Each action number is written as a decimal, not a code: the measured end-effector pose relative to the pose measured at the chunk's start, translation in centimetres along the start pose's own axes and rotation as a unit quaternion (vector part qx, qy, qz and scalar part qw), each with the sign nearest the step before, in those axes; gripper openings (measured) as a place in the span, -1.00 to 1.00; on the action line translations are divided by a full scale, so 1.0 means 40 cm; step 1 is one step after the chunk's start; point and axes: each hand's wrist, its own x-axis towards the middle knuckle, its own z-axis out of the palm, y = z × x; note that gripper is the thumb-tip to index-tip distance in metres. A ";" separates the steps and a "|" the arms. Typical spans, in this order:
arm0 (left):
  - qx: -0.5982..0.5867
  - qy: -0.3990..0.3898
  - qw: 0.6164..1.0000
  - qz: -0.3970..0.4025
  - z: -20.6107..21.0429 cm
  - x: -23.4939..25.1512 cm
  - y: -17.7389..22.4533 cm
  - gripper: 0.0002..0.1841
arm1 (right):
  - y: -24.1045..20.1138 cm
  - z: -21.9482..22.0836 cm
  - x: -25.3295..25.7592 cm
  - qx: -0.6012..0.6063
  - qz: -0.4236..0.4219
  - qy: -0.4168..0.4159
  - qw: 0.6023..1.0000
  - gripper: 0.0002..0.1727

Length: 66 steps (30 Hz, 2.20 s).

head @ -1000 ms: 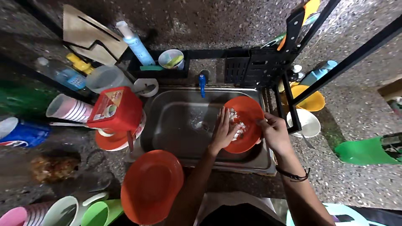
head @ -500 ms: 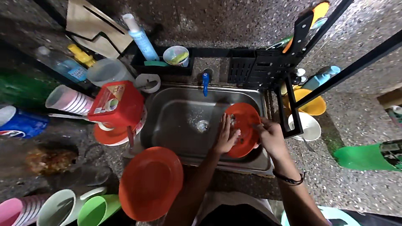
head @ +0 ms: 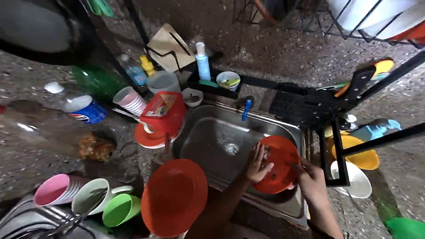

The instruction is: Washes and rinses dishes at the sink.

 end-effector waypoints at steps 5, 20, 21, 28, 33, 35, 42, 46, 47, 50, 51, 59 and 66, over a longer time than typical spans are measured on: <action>-0.011 -0.011 1.000 0.021 -0.054 0.026 0.047 -0.13 | 0.035 -0.009 0.007 0.068 0.009 0.034 0.997 -0.73; 0.218 0.030 0.961 -0.169 -0.867 0.086 0.426 -0.59 | 0.097 -0.010 -0.027 0.362 0.188 0.087 0.909 -0.68; 0.244 0.081 0.952 -0.168 -0.934 0.113 0.404 -0.64 | 0.101 -0.016 -0.028 0.361 0.193 0.088 0.908 -0.69; 0.399 0.192 0.781 -0.440 -1.183 0.292 0.164 -0.40 | 0.101 -0.027 -0.027 0.351 0.175 0.089 0.916 -0.67; 0.424 0.150 0.750 -0.485 -1.177 0.330 0.060 -0.52 | 0.112 -0.016 -0.026 0.365 0.167 0.101 0.910 -0.70; 0.405 0.162 0.751 -0.496 -1.179 0.335 0.034 -0.53 | 0.115 -0.013 -0.029 0.357 0.170 0.108 0.912 -0.69; 0.366 0.182 0.750 -0.519 -1.212 0.346 -0.013 -0.54 | 0.122 -0.015 -0.036 0.344 0.156 0.117 0.918 -0.66; 0.388 0.192 0.736 -0.520 -1.215 0.353 -0.010 -0.57 | 0.120 -0.019 -0.034 0.343 0.153 0.125 0.918 -0.67; 0.403 0.187 0.731 -0.518 -1.216 0.357 -0.008 -0.58 | 0.123 -0.021 -0.034 0.343 0.153 0.126 0.918 -0.67; 0.400 0.191 0.739 -0.507 -1.216 0.356 -0.005 -0.56 | 0.128 -0.029 -0.037 0.344 0.149 0.124 0.919 -0.67; 0.395 0.190 0.743 -0.506 -1.215 0.354 -0.005 -0.55 | 0.129 -0.029 -0.037 0.343 0.151 0.126 0.918 -0.67; 0.435 0.139 0.755 -0.470 -1.233 0.362 0.001 -0.48 | 0.119 -0.034 -0.031 0.340 0.163 0.114 0.919 -0.67; 0.475 0.132 0.744 -0.451 -1.261 0.368 0.007 -0.54 | 0.127 -0.029 -0.022 0.336 0.166 0.104 0.921 -0.66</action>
